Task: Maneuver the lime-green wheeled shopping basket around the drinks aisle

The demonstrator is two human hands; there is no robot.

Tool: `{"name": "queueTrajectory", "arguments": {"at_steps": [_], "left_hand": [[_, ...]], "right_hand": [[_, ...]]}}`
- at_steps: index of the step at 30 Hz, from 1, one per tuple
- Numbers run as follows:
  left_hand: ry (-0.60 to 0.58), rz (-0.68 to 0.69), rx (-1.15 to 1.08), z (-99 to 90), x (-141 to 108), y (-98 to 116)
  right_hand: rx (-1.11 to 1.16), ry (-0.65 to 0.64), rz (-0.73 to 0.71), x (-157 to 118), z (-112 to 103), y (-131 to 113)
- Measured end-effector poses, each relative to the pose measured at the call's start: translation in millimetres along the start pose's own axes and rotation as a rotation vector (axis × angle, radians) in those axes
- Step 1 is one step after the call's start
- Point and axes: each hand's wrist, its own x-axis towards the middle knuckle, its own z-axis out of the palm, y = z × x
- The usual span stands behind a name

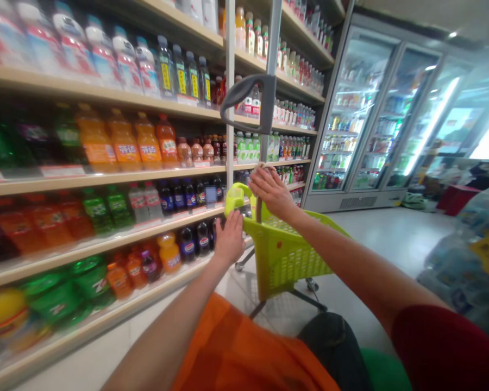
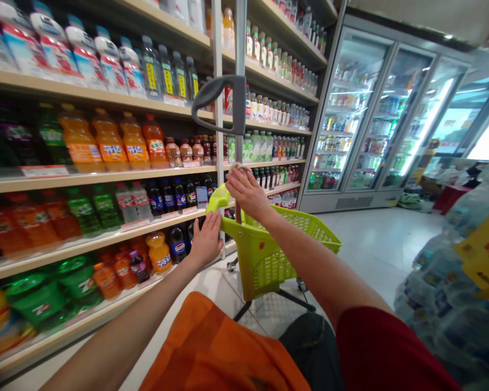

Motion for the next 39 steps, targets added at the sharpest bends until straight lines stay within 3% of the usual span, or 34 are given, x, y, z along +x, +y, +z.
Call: {"name": "queueTrajectory", "arguments": {"at_steps": [4, 8, 12, 15, 21, 23, 26, 30, 32, 36, 39], "left_hand": [[0.015, 0.007, -0.004, 1.2, -0.2, -0.7], [0.069, 0.033, -0.007, 6.1, -0.6, -4.1], [0.12, -0.026, -0.039, 13.8, -2.0, -12.6], [0.104, -0.022, -0.036, 16.0, -1.7, -18.3], [0.092, -0.031, -0.073, 13.6, -1.4, -17.9], [0.111, -0.053, -0.091, 19.6, -7.9, -16.5], [0.111, -0.12, -0.097, 38.2, -25.3, -12.6], [-0.032, -0.111, -0.086, 61.4, -50.5, -0.3], [-0.1, -0.068, -0.091, 67.3, -59.9, 7.6], [-0.194, 0.032, -0.107, 74.4, -75.6, 19.2], [-0.231, 0.091, -0.104, 79.3, -82.3, 21.4]], "right_hand": [[0.035, -0.022, -0.046, -33.0, 16.9, -24.1], [0.08, 0.11, 0.13, -71.9, 46.3, -66.4], [0.141, 0.159, 0.179, -84.6, 67.9, -95.4], [0.161, 0.105, 0.19, -105.7, 78.9, -107.8], [0.173, -0.034, 0.131, -177.0, 93.7, -132.6], [0.186, -0.002, 0.137, -179.4, 89.8, -135.4], [0.203, 0.131, 0.259, -153.2, 75.4, -127.5], [0.222, 0.209, 0.365, -119.1, 69.7, -111.6], [0.235, 0.162, 0.358, -128.0, 78.6, -115.4], [0.231, 0.085, 0.354, -183.1, 100.8, -143.6], [0.243, 0.072, 0.354, -201.5, 102.4, -153.7]]}}
